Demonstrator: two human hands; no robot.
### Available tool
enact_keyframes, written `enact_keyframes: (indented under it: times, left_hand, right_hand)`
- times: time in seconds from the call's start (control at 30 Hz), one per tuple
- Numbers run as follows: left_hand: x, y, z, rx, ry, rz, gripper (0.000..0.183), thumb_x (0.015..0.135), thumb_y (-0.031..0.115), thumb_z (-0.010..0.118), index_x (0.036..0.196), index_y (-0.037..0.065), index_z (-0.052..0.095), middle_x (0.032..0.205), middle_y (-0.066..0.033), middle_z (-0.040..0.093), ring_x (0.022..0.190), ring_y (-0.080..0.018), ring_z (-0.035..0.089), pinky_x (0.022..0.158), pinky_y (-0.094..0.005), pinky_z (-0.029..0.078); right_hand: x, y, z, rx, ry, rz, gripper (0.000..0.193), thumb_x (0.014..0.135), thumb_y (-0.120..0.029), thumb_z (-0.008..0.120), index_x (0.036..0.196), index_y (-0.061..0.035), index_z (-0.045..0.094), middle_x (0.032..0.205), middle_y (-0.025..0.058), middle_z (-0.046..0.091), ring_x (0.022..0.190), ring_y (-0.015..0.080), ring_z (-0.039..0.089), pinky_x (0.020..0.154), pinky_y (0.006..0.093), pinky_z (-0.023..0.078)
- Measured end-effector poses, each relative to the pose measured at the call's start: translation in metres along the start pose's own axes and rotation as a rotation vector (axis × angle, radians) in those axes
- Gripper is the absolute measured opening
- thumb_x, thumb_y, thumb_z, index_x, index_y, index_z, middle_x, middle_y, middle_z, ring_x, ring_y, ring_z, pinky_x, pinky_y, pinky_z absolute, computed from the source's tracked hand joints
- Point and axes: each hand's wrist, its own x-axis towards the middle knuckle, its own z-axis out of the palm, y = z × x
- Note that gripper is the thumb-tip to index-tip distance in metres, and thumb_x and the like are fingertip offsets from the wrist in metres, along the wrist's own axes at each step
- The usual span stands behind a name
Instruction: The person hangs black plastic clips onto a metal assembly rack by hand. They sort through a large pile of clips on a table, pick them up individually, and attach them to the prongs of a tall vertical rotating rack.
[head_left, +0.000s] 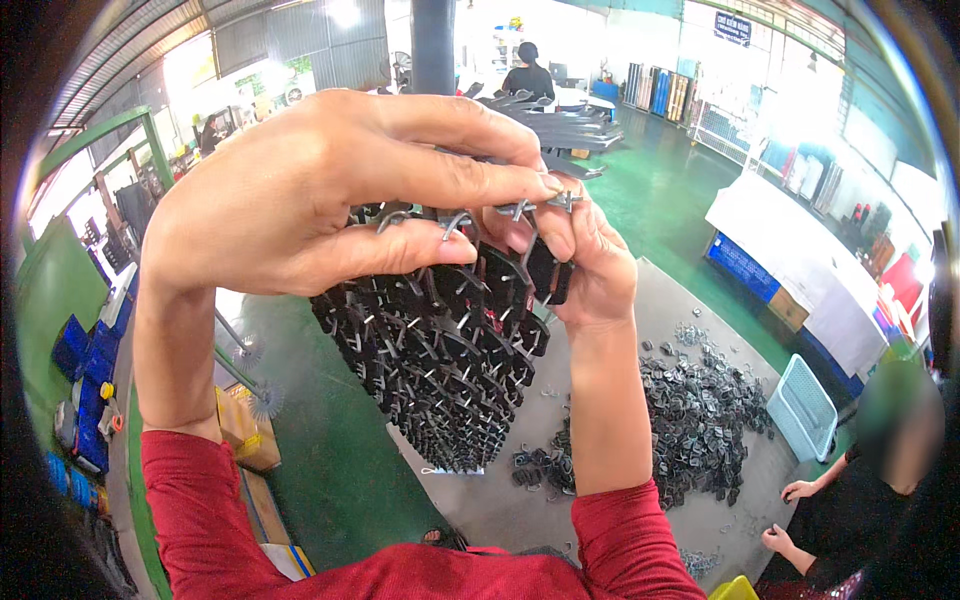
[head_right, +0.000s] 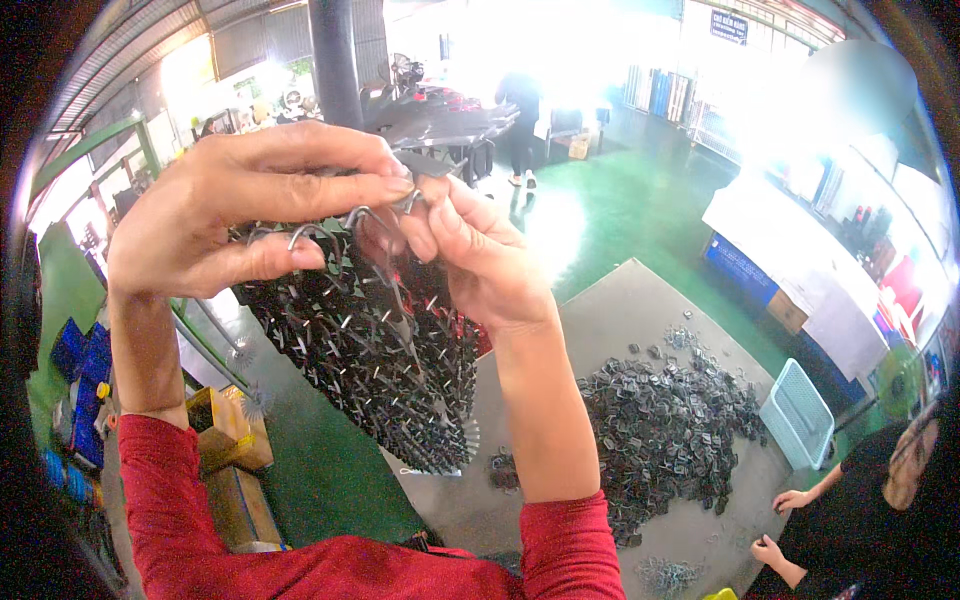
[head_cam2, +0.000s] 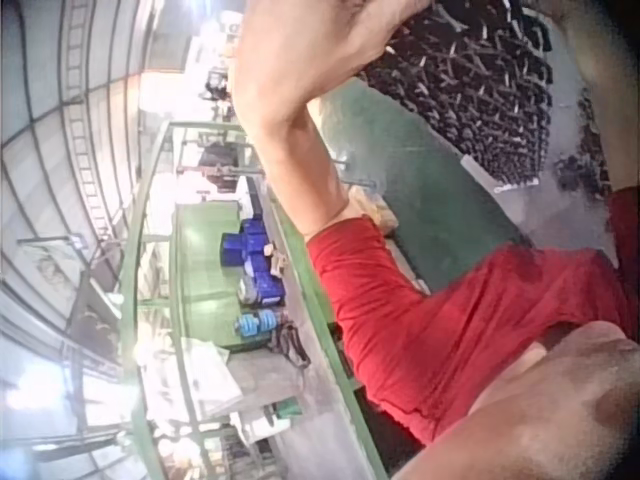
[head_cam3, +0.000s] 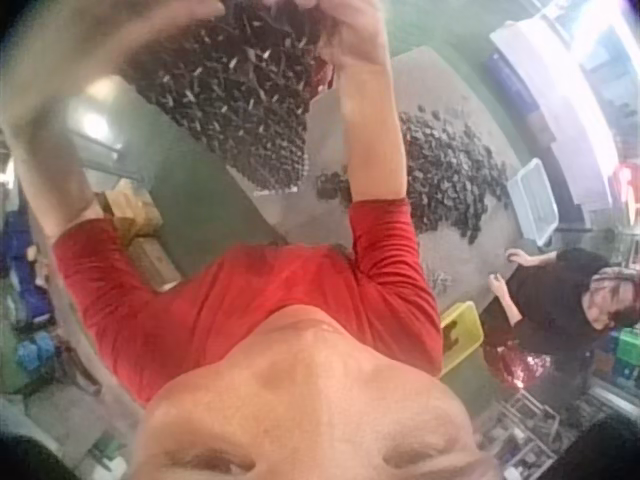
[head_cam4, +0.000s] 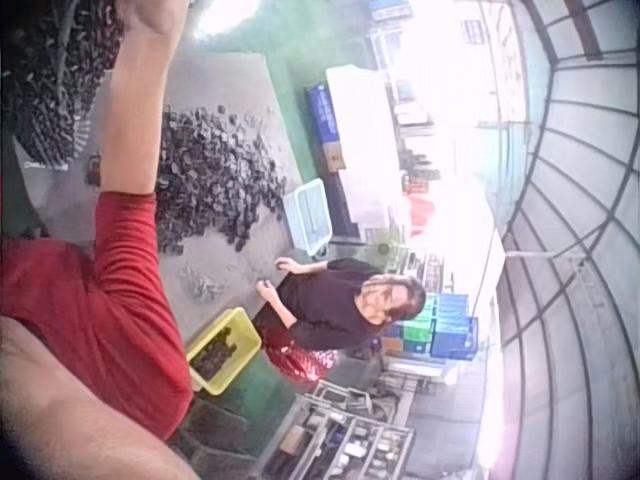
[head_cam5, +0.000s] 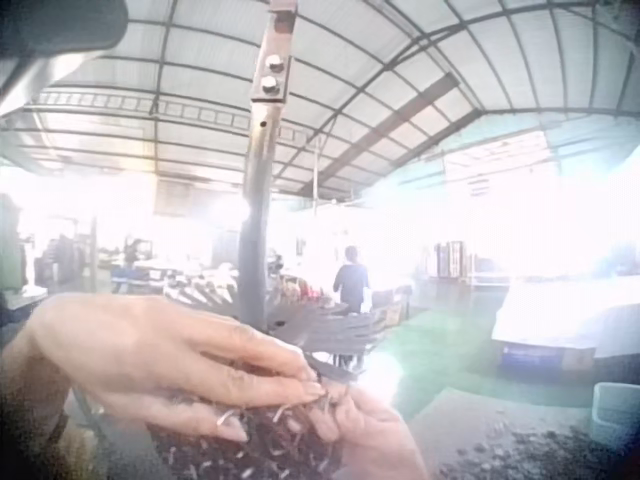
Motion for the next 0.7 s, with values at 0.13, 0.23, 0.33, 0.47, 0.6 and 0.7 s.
enact_keyframes:
  times: [0.13, 0.23, 0.33, 0.47, 0.6, 0.7]
  left_hand:
    - [0.001, 0.003, 0.000, 0.013, -0.004, -0.008, 0.044, 0.076, 0.023, 0.062, 0.116, 0.005, 0.057, 0.117, -0.0165, 0.054, 0.105, -0.0327, 0.056, 0.088, -0.0372, 0.044]
    - [-0.002, 0.005, 0.000, 0.007, 0.010, -0.024, 0.044, 0.075, 0.021, 0.062, 0.115, 0.005, 0.057, 0.118, -0.0167, 0.054, 0.105, -0.0329, 0.055, 0.088, -0.0373, 0.044]
    - [-0.001, 0.006, -0.001, 0.043, 0.006, -0.018, 0.044, 0.075, 0.020, 0.062, 0.116, 0.005, 0.057, 0.118, -0.0166, 0.054, 0.105, -0.0333, 0.055, 0.088, -0.0376, 0.044]
    - [-0.003, 0.002, -0.002, 0.049, 0.010, 0.014, 0.045, 0.075, 0.019, 0.062, 0.117, 0.005, 0.056, 0.118, -0.0166, 0.053, 0.105, -0.0334, 0.055, 0.088, -0.0371, 0.044]
    - [0.003, 0.003, 0.000, 0.122, 0.005, -0.028, 0.046, 0.082, 0.028, 0.054, 0.121, 0.003, 0.053, 0.121, -0.0166, 0.052, 0.113, -0.0315, 0.049, 0.096, -0.0389, 0.036]
    - [-0.002, 0.016, -0.003, 0.316, -0.067, -0.136, 0.049, 0.082, 0.029, 0.056, 0.122, 0.001, 0.051, 0.122, -0.0171, 0.050, 0.115, -0.0288, 0.047, 0.096, -0.0387, 0.036]
  right_hand:
    - [-0.002, -0.007, 0.012, 0.117, 0.095, 0.090, 0.026, 0.092, -0.028, 0.048, 0.098, -0.0024, 0.051, 0.075, 0.0002, 0.045, 0.069, 0.0126, 0.046, 0.062, 0.0242, 0.039]
    - [-0.002, -0.011, 0.024, 0.148, 0.064, 0.136, 0.023, 0.091, -0.025, 0.050, 0.095, -0.0033, 0.052, 0.074, -0.0002, 0.046, 0.063, 0.0113, 0.043, 0.055, 0.0217, 0.035]
    - [-0.002, -0.013, 0.042, -0.137, 0.349, -0.034, 0.019, 0.091, -0.022, 0.051, 0.087, -0.0032, 0.054, 0.073, 0.0003, 0.048, 0.062, 0.0091, 0.042, 0.054, 0.0203, 0.033]
    - [-0.001, -0.012, 0.046, -0.529, 0.506, -0.157, 0.022, 0.091, -0.017, 0.051, 0.076, -0.0018, 0.056, 0.073, 0.0010, 0.050, 0.063, 0.0066, 0.042, 0.056, 0.0205, 0.033]
    - [-0.010, -0.015, 0.043, -1.087, 0.584, -0.295, 0.017, 0.088, -0.011, 0.052, 0.075, -0.0011, 0.057, 0.071, 0.0032, 0.052, 0.065, 0.0080, 0.045, 0.059, 0.0205, 0.035]
    - [-0.027, -0.021, 0.034, -1.271, 0.807, -0.186, 0.020, 0.089, -0.019, 0.052, 0.078, -0.0019, 0.057, 0.075, 0.0024, 0.054, 0.067, 0.0081, 0.046, 0.058, 0.0208, 0.035]
